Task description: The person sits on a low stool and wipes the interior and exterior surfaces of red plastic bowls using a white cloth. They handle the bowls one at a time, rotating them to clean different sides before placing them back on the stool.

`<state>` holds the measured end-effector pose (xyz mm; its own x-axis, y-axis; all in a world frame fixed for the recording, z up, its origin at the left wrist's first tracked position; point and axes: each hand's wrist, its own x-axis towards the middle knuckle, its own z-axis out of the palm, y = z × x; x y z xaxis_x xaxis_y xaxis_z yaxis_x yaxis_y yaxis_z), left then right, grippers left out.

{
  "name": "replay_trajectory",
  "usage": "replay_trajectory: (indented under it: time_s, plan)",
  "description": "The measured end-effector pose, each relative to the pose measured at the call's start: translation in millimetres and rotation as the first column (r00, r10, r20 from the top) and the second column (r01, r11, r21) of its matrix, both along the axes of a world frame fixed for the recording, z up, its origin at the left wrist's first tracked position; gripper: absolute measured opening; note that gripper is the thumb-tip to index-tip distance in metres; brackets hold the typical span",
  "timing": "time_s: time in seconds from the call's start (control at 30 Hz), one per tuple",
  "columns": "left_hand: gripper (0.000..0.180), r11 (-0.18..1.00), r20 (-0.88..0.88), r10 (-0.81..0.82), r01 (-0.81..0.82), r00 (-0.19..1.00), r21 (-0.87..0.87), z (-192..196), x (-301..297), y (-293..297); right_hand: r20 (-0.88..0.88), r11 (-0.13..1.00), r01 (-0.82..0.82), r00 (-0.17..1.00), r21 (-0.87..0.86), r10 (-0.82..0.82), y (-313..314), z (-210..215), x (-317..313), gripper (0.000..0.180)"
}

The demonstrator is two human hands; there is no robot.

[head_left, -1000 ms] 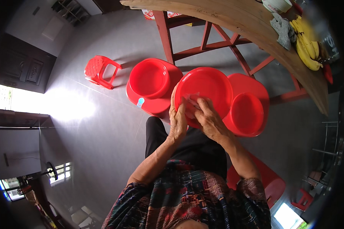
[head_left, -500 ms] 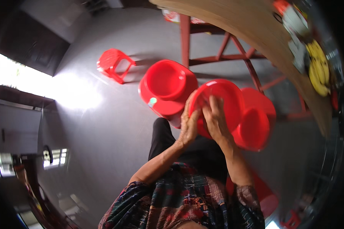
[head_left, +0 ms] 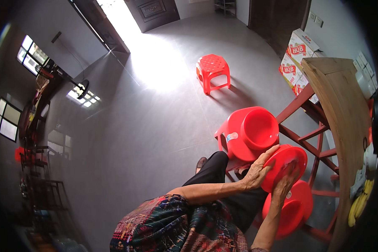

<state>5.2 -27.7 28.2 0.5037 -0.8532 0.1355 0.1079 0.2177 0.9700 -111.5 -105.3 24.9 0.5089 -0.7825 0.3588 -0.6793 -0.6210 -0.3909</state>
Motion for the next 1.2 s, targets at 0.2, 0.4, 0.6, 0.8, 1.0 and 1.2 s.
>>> replay_trajectory:
  time_s: [0.2, 0.4, 0.6, 0.8, 1.0, 1.2]
  plan:
    - [0.056, 0.999, -0.041, -0.029, 0.029, 0.999, -0.013, -0.3, 7.9, 4.4, 0.178, 0.936, -0.319, 0.940, 0.148, 0.292, 29.3, -0.1, 22.7, 0.049]
    - [0.049, 0.999, 0.041, 0.028, -0.027, 0.999, -0.023, 8.8, 25.2, 8.1, 0.327, 0.768, -0.589, 0.798, 0.251, 0.506, 27.7, 18.2, 19.7, 0.038]
    - [0.049, 0.998, 0.038, 0.028, -0.030, 0.999, 0.059, 13.7, 48.9, 7.3, -0.202, 0.799, -0.601, 0.779, 0.035, 0.594, 28.7, 38.9, 16.9, 0.049]
    - [0.072, 0.987, -0.346, -0.118, 0.149, 0.931, 0.064, 27.1, 42.3, 2.5, -0.293, 0.855, -0.442, 0.884, -0.270, 0.365, 30.7, 14.8, 9.2, 0.030]
    - [0.067, 0.996, -0.283, 0.090, -0.091, 0.955, 0.011, -2.7, 2.1, 14.3, -0.097, 0.898, -0.415, 0.910, -0.146, 0.404, 44.3, 15.9, 28.0, 0.031]
    - [0.056, 0.985, -0.076, 0.161, -0.156, 0.984, 0.071, 9.0, 12.4, 16.4, -0.051, 0.809, -0.580, 0.809, 0.092, 0.586, 23.0, 25.6, 3.4, 0.028]
